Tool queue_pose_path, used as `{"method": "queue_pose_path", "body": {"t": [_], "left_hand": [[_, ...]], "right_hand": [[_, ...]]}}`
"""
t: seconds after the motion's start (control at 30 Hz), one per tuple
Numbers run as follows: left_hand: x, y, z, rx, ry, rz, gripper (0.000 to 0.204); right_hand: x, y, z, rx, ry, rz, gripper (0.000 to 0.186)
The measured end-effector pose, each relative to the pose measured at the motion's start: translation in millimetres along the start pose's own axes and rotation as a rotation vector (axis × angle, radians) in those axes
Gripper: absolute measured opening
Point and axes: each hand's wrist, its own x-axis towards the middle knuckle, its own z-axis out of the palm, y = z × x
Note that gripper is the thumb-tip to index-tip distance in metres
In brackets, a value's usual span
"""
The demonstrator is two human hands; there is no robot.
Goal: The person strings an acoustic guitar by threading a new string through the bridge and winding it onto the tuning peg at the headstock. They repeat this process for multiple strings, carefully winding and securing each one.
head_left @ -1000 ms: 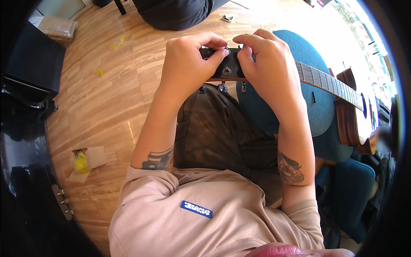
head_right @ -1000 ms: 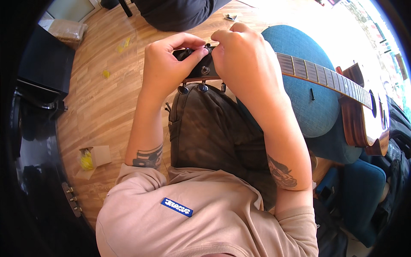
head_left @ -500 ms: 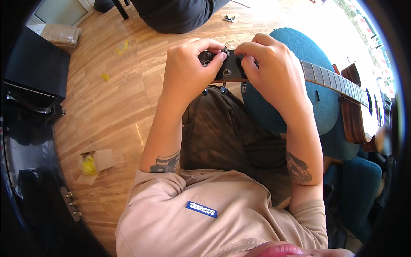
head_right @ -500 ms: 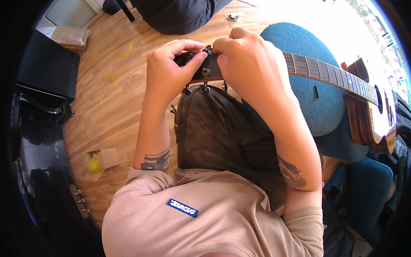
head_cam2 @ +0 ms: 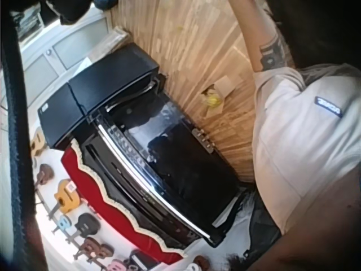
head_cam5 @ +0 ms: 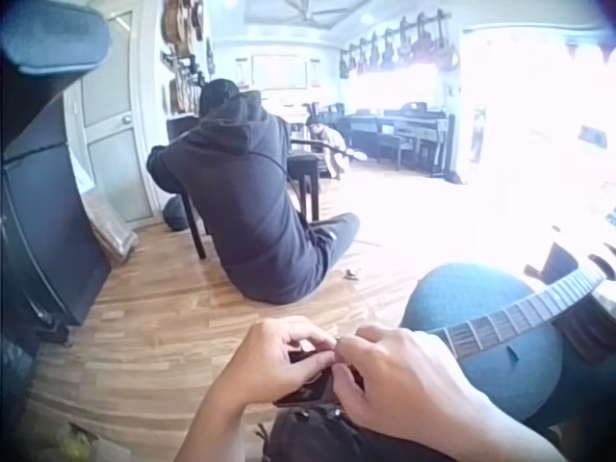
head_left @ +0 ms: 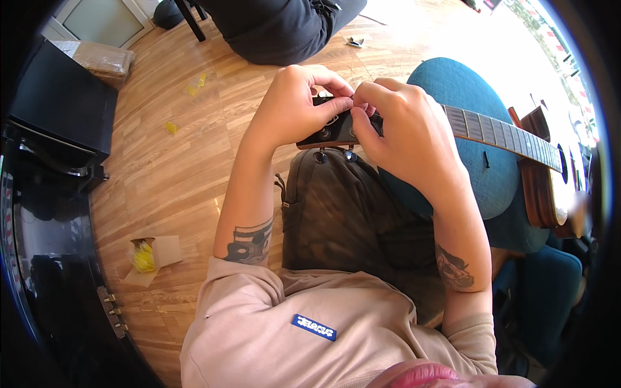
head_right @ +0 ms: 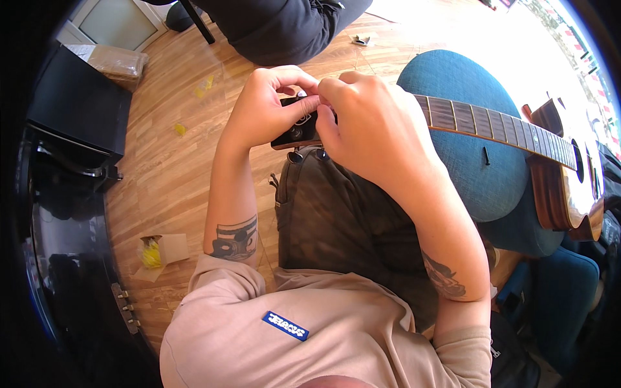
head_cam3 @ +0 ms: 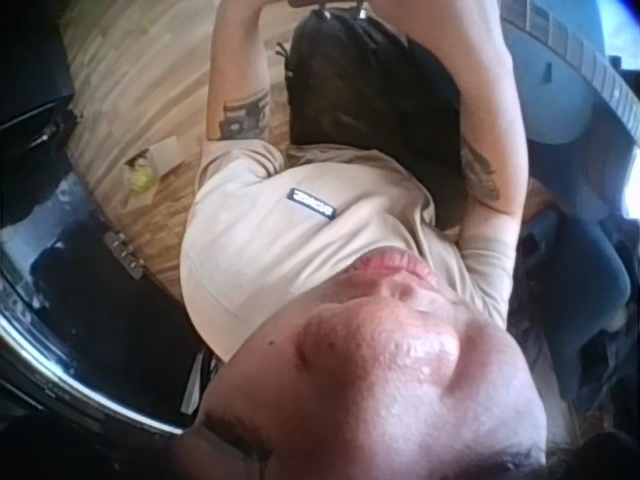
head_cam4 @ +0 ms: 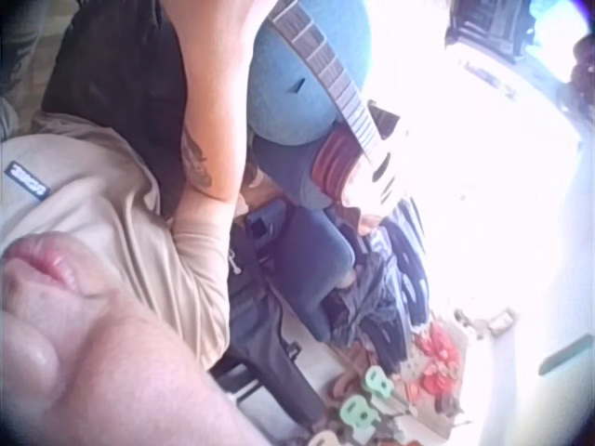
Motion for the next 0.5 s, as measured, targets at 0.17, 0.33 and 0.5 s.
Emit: {"method": "queue_pose_path", "body": {"t": [0.17, 0.33, 0.5], "left_hand": [[10, -10, -3, -0.105, -0.061, 0.066, 0.015], [16, -11, -10, -0.071, -0.17, 0.096, 0.014], [20, -18, -7, -0.155, -0.253, 0.119, 0.013]], "right_hand": [[2, 6, 4, 0.078, 0.011, 0.023, 0.011], [2, 8, -2, 0.114, 0.022, 0.015, 0.013], [4, 5, -5, 0.149, -0.019, 0.1, 0.014]]}}
